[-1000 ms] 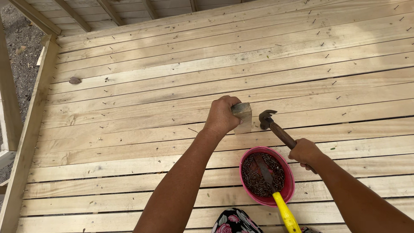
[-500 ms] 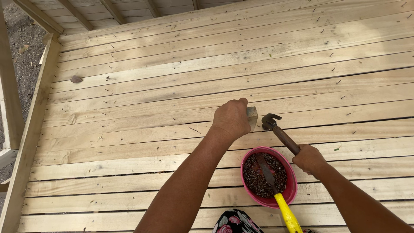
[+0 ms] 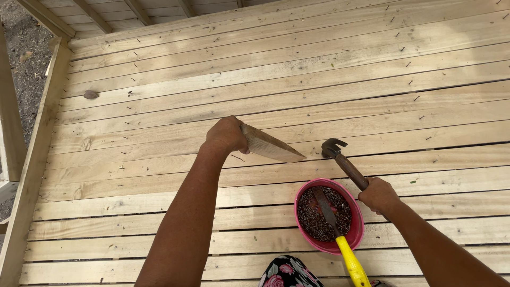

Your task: The person pulls nails out of wooden planks using the claw of a hammer, bracing the hammer head on a small wood block as a fulcrum to gain leverage. Extracted nails are collected in a pink bucket, and the person repositions the block and hammer along the planks to pull more nails.

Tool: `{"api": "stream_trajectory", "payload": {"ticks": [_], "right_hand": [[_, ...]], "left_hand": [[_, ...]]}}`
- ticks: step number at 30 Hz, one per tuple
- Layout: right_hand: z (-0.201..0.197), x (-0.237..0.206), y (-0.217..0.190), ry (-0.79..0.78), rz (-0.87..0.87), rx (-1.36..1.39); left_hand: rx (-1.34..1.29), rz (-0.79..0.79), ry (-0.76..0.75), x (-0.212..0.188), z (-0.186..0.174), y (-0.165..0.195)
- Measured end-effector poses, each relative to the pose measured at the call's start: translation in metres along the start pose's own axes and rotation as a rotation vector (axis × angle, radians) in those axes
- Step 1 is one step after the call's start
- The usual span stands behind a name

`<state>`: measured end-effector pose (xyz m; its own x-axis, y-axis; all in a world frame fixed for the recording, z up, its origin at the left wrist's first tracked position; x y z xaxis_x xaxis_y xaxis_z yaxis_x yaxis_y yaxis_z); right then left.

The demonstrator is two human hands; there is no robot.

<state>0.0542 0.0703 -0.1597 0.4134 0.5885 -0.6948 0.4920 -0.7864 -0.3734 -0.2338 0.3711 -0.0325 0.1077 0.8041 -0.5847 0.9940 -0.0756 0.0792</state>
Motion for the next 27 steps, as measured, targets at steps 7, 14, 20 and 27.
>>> {"api": "stream_trajectory", "payload": {"ticks": [7, 14, 20, 27], "right_hand": [[0.008, 0.002, 0.008, 0.027, -0.008, 0.067], [0.007, 0.0, 0.006, 0.017, -0.006, 0.064], [0.003, 0.005, 0.009, 0.041, -0.033, -0.044], [-0.017, 0.011, 0.002, 0.183, -0.154, -0.124]], "left_hand": [[-0.147, 0.013, -0.043, 0.016, 0.005, -0.026], [-0.437, 0.188, -0.085, -0.002, 0.002, 0.011], [0.118, 0.214, 0.092, -0.012, 0.001, 0.061], [0.128, 0.016, -0.018, -0.016, -0.005, 0.059]]}}
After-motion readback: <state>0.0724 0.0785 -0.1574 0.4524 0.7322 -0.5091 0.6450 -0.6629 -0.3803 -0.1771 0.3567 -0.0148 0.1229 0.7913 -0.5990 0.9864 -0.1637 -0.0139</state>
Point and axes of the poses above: each hand's wrist, its own x-axis towards the middle knuckle, its own z-axis out of the palm, y = z × x, the point moved 10 cm from there along x, towards the middle knuckle, and after that the axes turned 10 degrees about -z, right-handed, at the moved point
